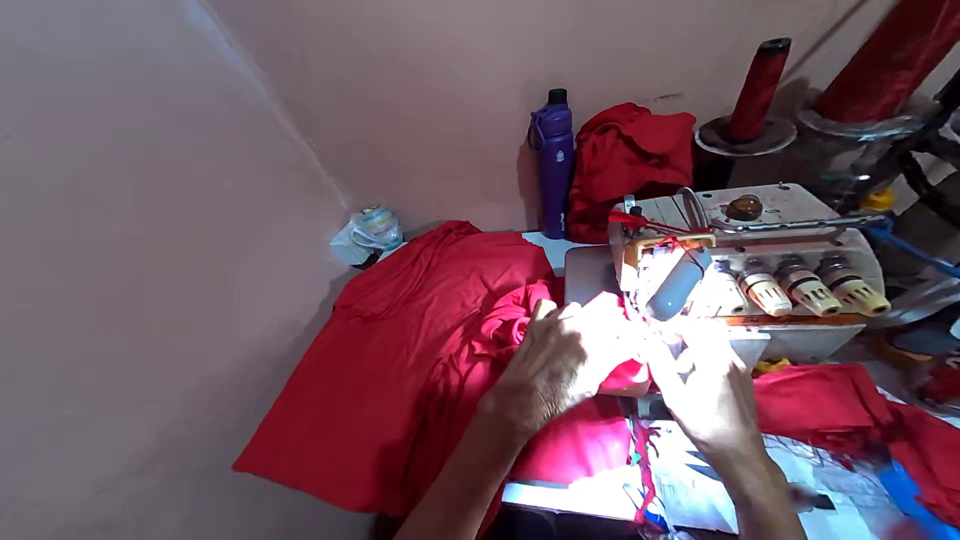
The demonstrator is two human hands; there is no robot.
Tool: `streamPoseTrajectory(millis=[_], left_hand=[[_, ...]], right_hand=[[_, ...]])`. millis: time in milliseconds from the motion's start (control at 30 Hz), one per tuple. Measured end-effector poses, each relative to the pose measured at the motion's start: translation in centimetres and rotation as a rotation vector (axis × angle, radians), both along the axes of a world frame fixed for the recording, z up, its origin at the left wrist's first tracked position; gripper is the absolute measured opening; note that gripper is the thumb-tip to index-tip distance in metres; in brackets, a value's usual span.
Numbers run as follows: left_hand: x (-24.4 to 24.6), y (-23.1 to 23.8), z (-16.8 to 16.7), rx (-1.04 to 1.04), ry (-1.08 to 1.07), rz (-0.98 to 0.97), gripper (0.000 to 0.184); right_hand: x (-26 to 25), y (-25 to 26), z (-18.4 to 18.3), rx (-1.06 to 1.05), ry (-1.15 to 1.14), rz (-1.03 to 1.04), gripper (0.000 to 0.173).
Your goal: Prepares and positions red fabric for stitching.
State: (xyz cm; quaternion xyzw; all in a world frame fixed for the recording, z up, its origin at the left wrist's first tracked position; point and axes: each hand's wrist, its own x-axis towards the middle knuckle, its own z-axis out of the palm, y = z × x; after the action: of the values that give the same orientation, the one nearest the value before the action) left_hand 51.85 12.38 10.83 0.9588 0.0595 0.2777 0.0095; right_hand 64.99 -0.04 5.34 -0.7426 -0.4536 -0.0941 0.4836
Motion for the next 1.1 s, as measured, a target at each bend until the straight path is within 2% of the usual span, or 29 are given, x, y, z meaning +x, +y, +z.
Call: streamPoseTrajectory(millis=[67, 167, 267, 400, 467, 533, 600, 667, 733, 767, 833, 933, 1000, 1067, 1100], left_hand=[[-0.5, -1.5, 0.8, -0.026, 0.014, -0.012, 0.018], [-0.7, -1.4, 1.0, 0.015, -0.015, 0.040, 0.020], [-1.4, 0.4, 0.4, 0.055, -0.075, 0.107, 0.016], [-1.7, 1.0, -0.8, -0.114, -0.196, 0.016, 0.022], [-1.3, 0.2, -1.1, -0.160, -0.229, -0.048, 0.023], [-0.7, -1.1, -0.8, -0.133, -0.249, -0.110, 0.021], [0.2, -2.3, -0.3, -0.096, -0.266, -0.145, 0.021], [0.7, -2.4, -0.8, -0.179, -0.329, -0.148, 0.017], [1.2, -1.7, -1.9, -0.312, -0.398, -0.097, 0.022], [1.6, -1.2, -2.5, -0.359, -0.426, -0.051, 0.022], [2.4, -0.1, -4.0, -0.406, -0.438, 0.033, 0.011], [2.9, 1.1, -5.4, -0.355, -0.326, 0.084, 0.014], [2.9, 1.2, -4.8, -0.383, -0.154, 0.092, 0.021], [2.8, 1.5, -3.9, -0.453, 0.024, 0.112, 0.026], [2.8, 1.5, -3.4, -0.470, 0.079, 0.134, 0.025]], right_hand=[[-0.1, -0.4, 0.1, 0.056, -0.088, 0.104, 0.025], [0.1, -0.8, -0.1, 0.022, -0.029, 0.274, 0.028], [0.4, -0.6, -0.2, -0.033, 0.106, 0.237, 0.026], [1.0, 0.0, -0.9, 0.053, 0.184, 0.295, 0.030], [1.2, -0.1, -1.2, 0.112, 0.235, 0.432, 0.028], [1.1, -0.7, -0.7, 0.143, 0.334, 0.670, 0.016], [0.5, -1.5, -0.1, 0.147, 0.400, 0.806, 0.009], [0.1, -2.2, 0.2, 0.166, 0.574, 0.832, 0.004], [-0.2, -2.9, 0.0, 0.179, 0.837, 0.843, 0.012], [-0.3, -3.1, -0.3, 0.166, 0.966, 0.846, 0.010], [-0.4, -3.3, -1.0, 0.131, 1.201, 0.914, 0.008], [-0.3, -3.8, -0.9, 0.133, 1.427, 0.969, 0.013], [0.2, -4.1, -1.1, 0.227, 1.543, 1.010, 0.009], [0.9, -4.0, -1.5, 0.367, 1.527, 1.095, 0.000], [1.2, -4.0, -1.3, 0.425, 1.482, 1.083, 0.004]])
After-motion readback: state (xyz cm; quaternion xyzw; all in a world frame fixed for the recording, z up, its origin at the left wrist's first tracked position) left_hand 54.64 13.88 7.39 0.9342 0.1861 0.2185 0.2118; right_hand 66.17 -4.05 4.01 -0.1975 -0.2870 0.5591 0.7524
